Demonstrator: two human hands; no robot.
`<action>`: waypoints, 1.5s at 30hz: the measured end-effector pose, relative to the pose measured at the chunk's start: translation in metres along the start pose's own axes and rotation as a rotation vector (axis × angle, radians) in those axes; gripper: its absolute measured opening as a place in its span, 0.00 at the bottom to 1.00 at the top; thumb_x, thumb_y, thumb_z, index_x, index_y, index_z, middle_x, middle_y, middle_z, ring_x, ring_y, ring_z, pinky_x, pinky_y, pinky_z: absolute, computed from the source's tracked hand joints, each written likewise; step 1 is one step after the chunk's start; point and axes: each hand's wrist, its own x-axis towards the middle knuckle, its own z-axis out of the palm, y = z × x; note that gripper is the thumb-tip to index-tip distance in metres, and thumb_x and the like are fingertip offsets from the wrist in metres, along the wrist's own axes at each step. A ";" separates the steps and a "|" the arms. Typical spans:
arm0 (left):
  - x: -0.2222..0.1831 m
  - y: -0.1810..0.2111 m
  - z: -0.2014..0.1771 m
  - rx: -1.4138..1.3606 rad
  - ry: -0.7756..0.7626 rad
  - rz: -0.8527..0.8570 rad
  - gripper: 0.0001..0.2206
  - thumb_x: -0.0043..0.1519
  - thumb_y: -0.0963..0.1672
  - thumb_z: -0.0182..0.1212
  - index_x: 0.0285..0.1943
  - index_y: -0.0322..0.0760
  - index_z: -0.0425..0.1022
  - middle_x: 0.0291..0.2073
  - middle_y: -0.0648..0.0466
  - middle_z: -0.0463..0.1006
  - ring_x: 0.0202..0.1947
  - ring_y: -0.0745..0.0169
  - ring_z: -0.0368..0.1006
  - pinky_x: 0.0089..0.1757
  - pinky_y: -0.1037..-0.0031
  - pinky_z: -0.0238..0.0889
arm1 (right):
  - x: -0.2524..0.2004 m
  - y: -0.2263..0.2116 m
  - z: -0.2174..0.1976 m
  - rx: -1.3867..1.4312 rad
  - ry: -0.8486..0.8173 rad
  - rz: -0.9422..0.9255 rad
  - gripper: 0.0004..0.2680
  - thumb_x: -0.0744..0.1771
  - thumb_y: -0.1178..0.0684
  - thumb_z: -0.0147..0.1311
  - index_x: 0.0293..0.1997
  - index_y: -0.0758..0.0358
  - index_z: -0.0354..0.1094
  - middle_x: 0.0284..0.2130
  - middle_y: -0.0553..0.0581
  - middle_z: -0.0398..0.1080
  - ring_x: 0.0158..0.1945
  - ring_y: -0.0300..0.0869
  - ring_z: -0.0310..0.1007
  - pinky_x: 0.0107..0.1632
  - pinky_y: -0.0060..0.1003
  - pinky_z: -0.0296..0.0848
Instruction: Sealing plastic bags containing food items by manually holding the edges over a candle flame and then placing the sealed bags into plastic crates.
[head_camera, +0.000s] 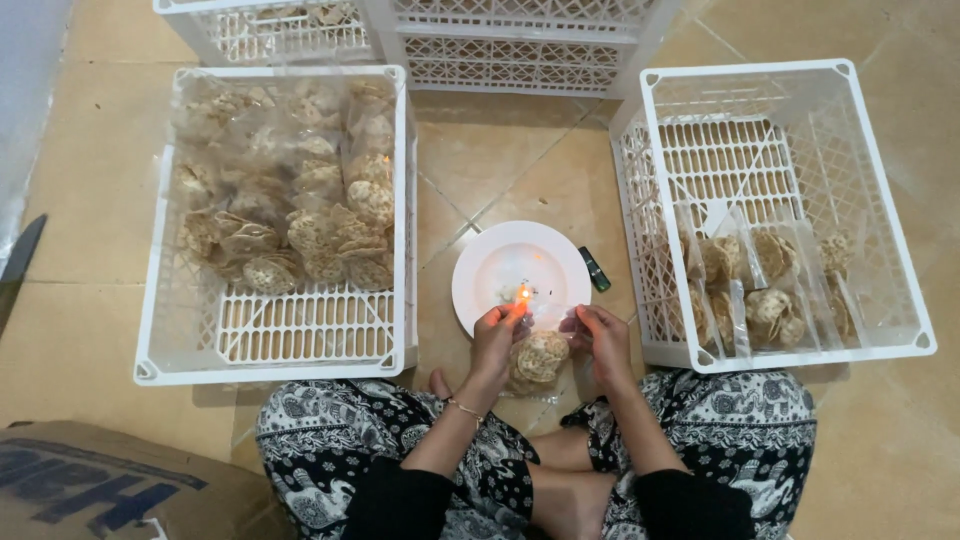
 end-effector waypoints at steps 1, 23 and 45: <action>0.000 0.001 0.001 0.001 -0.001 -0.001 0.10 0.62 0.44 0.68 0.44 0.28 0.79 0.31 0.45 0.82 0.33 0.61 0.81 0.40 0.73 0.75 | 0.000 -0.002 0.001 0.001 0.001 0.000 0.07 0.69 0.51 0.55 0.39 0.63 0.76 0.29 0.66 0.78 0.36 0.49 0.81 0.35 0.37 0.80; -0.001 -0.010 0.011 0.004 -0.039 0.033 0.10 0.63 0.43 0.65 0.41 0.26 0.77 0.31 0.45 0.80 0.33 0.61 0.79 0.40 0.77 0.73 | -0.010 -0.014 -0.006 -0.015 0.041 -0.003 0.07 0.68 0.51 0.55 0.39 0.62 0.75 0.28 0.63 0.77 0.34 0.47 0.81 0.35 0.36 0.79; 0.005 -0.007 -0.002 -0.051 0.046 0.032 0.12 0.62 0.43 0.66 0.47 0.26 0.77 0.32 0.43 0.81 0.32 0.60 0.81 0.40 0.71 0.76 | 0.000 -0.005 0.003 0.016 -0.025 -0.027 0.06 0.68 0.50 0.59 0.38 0.61 0.76 0.29 0.62 0.78 0.35 0.44 0.80 0.34 0.35 0.80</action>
